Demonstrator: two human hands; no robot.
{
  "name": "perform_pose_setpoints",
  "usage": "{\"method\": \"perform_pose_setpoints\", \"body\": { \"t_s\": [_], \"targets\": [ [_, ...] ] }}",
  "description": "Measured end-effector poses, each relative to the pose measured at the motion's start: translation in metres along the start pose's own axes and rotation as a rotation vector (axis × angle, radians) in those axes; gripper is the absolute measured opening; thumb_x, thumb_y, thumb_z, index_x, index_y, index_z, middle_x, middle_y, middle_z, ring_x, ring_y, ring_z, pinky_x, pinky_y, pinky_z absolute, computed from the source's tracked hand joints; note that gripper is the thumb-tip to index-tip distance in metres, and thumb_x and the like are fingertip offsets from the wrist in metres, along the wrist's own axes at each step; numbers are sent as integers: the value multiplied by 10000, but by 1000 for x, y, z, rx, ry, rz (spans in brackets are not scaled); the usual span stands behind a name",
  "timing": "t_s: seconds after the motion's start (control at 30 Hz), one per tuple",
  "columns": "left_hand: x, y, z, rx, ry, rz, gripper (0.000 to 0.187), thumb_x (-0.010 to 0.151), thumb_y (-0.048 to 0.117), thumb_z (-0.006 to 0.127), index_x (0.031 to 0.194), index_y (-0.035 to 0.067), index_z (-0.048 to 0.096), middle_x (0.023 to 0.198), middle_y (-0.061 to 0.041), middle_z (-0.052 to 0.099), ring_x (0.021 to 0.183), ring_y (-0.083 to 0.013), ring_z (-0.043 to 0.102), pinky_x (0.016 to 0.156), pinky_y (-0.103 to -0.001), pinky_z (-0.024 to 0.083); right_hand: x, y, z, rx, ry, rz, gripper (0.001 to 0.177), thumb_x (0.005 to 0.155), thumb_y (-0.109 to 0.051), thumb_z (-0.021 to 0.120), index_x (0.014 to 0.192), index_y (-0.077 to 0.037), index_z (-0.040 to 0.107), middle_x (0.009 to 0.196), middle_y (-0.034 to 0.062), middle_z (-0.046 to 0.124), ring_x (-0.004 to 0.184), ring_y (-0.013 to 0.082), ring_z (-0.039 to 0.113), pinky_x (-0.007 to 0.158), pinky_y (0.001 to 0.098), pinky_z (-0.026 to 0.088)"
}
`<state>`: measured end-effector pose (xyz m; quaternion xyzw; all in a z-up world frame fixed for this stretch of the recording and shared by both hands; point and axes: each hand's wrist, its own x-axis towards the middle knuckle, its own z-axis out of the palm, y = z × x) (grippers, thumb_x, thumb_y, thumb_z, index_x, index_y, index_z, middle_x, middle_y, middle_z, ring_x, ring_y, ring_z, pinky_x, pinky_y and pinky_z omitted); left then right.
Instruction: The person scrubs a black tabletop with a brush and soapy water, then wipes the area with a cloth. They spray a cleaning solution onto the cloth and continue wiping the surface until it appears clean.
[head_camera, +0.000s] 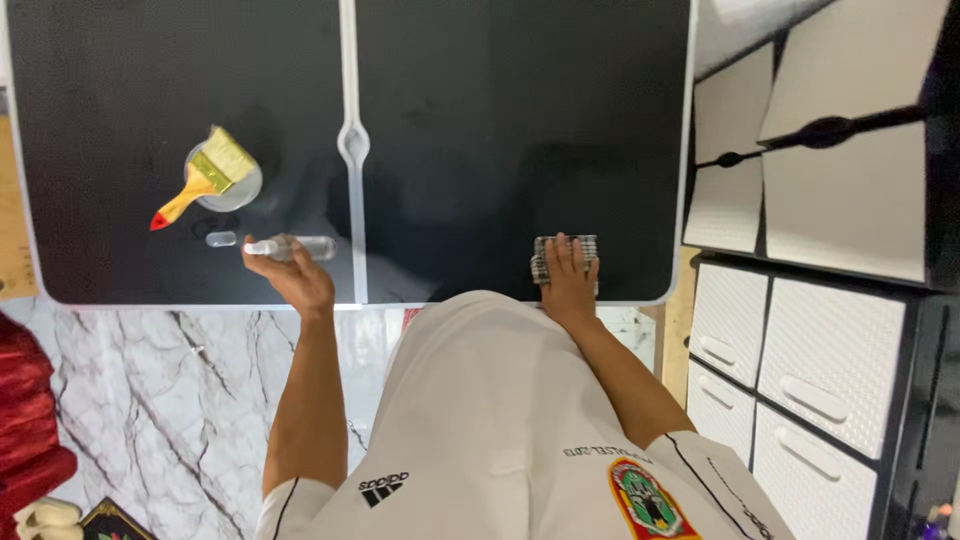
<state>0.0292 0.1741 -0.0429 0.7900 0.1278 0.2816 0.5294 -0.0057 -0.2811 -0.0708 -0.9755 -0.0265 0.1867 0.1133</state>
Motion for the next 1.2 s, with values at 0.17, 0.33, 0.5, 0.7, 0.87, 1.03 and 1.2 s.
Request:
{"method": "perform_pose_setpoints", "body": {
  "t_s": [0.17,0.33,0.5,0.7,0.87,1.03,1.2],
  "targets": [
    [-6,65,15,-183,-196,-41,735,1034,15,450,1649,54,50,1207,-167,534,960,-212,555,972,-356,522,4,46,-31,10,-62,48,887,893,-206,629,1652,-216,171,1727,81,110,1584,341,75,1224,668,80],
    [-38,133,64,245,-411,80,912,929,27,682,1584,51,47,1251,-296,454,1046,-326,590,923,-397,524,42,75,-52,108,59,221,796,960,-253,607,1615,-139,168,1699,154,109,1548,428,70,1165,722,93],
    [-81,178,112,-21,-658,-140,869,944,-80,645,1625,114,140,1320,-194,514,1114,-275,615,1012,-481,529,14,30,-27,-53,4,-211,812,914,-99,587,1652,-145,253,1704,112,189,1557,361,136,1222,639,118],
    [-107,226,154,-524,-850,-550,892,888,-115,581,1630,203,202,1102,-126,543,859,-196,597,768,-429,586,-2,57,-38,688,-142,-7,504,968,-168,536,1471,-188,568,1624,62,435,1447,302,400,1209,455,336],
    [-112,270,185,-95,-905,-189,817,907,-57,639,1589,212,278,1082,-153,626,897,-248,660,780,-426,581,19,93,-85,2121,-190,130,462,1076,-319,498,1456,-57,495,1373,117,603,1254,282,577,1100,470,451],
    [-116,299,205,53,-933,-87,730,839,-38,631,1488,213,409,1214,-173,652,896,-335,717,781,-447,584,3,75,-132,2370,-242,21,504,1078,-400,475,1444,-54,489,1373,108,608,1258,275,592,1107,473,461],
    [-119,301,214,255,-962,-27,747,826,-40,626,1489,216,397,1138,-161,634,867,-372,703,772,-476,592,-7,66,-134,2413,-297,-37,521,1097,-426,453,1461,-55,487,1398,107,603,1284,273,583,1114,472,459]
  ]
}}
